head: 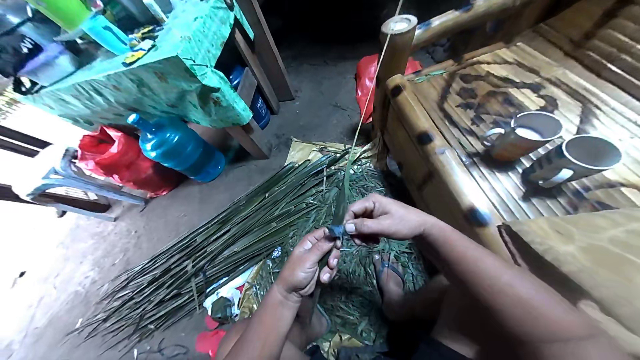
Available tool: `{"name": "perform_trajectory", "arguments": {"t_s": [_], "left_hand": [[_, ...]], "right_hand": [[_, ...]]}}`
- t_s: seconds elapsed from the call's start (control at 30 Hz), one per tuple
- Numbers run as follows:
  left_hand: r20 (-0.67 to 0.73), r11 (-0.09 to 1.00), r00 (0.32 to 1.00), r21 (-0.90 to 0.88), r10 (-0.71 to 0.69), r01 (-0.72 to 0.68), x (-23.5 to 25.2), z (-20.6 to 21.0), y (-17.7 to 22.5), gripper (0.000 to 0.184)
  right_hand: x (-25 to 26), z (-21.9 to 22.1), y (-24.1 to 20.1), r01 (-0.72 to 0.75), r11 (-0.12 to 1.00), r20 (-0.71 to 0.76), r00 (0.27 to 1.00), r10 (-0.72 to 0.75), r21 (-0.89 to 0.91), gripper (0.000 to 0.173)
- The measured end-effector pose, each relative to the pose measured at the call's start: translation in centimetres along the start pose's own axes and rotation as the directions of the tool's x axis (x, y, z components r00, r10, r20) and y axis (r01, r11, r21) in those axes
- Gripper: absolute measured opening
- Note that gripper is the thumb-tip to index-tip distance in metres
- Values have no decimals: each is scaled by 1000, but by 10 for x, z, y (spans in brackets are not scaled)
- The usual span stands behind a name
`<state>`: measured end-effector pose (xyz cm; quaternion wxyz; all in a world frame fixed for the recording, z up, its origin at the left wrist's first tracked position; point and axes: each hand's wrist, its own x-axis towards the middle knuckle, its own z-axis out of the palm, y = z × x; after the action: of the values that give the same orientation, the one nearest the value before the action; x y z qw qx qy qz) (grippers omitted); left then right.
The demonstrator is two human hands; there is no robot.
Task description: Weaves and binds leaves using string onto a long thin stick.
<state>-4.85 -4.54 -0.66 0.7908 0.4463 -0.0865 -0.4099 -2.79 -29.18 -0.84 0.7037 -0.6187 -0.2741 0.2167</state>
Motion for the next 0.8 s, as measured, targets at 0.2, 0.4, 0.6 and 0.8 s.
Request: {"name": "perform_trajectory", "arguments": {"t_s": [0.2, 0.4, 0.6, 0.8], "left_hand": [[34, 999, 998, 6, -51, 51, -7, 3, 0, 21], [7, 995, 998, 76, -66, 65, -7, 5, -2, 19], [-55, 979, 997, 194, -54, 63, -5, 7, -3, 18], [-68, 988, 996, 140, -50, 59, -1, 4, 0, 37]], "right_hand": [[-3, -21, -4, 75, 995, -204, 975, -86, -63, 24], [-9, -34, -11, 75, 993, -402, 909, -106, -90, 20], [-16, -47, -17, 66, 998, -604, 795, -56, -6, 20], [-5, -20, -2, -72, 988, -182, 979, 96, 134, 17]]}}
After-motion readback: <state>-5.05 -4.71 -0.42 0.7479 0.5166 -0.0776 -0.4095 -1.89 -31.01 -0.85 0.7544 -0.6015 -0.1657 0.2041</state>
